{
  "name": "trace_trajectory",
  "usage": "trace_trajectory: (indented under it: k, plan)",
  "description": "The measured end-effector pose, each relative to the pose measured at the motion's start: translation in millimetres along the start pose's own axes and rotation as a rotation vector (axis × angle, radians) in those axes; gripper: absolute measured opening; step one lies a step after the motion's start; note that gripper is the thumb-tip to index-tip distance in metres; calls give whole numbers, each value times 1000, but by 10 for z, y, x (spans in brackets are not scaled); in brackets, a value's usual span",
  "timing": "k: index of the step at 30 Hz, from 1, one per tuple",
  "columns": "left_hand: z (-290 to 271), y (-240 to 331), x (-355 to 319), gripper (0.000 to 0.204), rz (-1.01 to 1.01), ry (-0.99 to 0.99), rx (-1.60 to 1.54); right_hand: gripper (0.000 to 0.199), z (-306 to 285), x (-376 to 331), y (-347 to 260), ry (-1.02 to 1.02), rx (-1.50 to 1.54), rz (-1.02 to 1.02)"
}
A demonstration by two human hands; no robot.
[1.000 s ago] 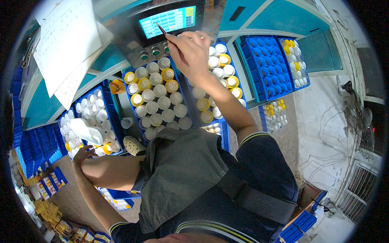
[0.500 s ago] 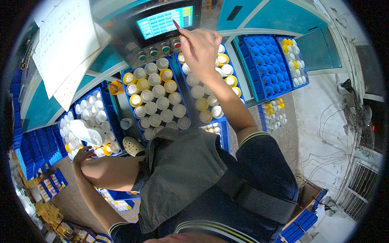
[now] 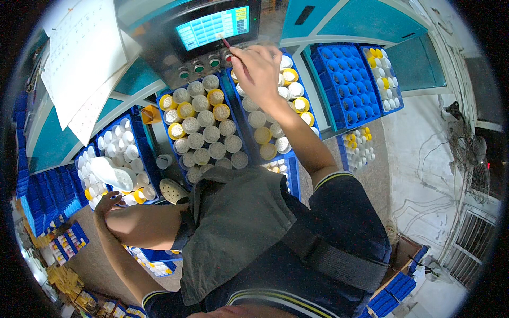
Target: The person operates a touchscreen control panel using a stylus, then writes on a notepad. They walk to a conveyor area and pick up a blue crate containing small containers, then handle a yellow container filled with small pellets.
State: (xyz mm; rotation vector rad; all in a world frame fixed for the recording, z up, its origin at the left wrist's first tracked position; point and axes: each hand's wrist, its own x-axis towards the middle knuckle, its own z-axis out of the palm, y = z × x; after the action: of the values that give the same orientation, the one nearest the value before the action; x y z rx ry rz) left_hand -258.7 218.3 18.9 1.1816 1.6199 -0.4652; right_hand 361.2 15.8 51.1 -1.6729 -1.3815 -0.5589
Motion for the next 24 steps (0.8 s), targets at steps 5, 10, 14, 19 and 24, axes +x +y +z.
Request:
trace_trajectory:
  k: [5,10,14,19,24]
  plan:
    - [-17,-8,7,66,18,-17,-42,21,8,-71,-46,-27,0,23]
    - [-26,-16,10,67,31,-13,-28,20,3,-138,-98,-46,14,20]
    - [-13,2,-8,66,9,-3,-28,21,9,-160,-105,-56,14,32]
    - [-9,22,-10,66,-5,-8,-34,22,-2,-158,-92,-39,8,44]
    - [-24,-15,6,66,-5,-13,-40,22,-30,-161,-54,-49,-23,77]
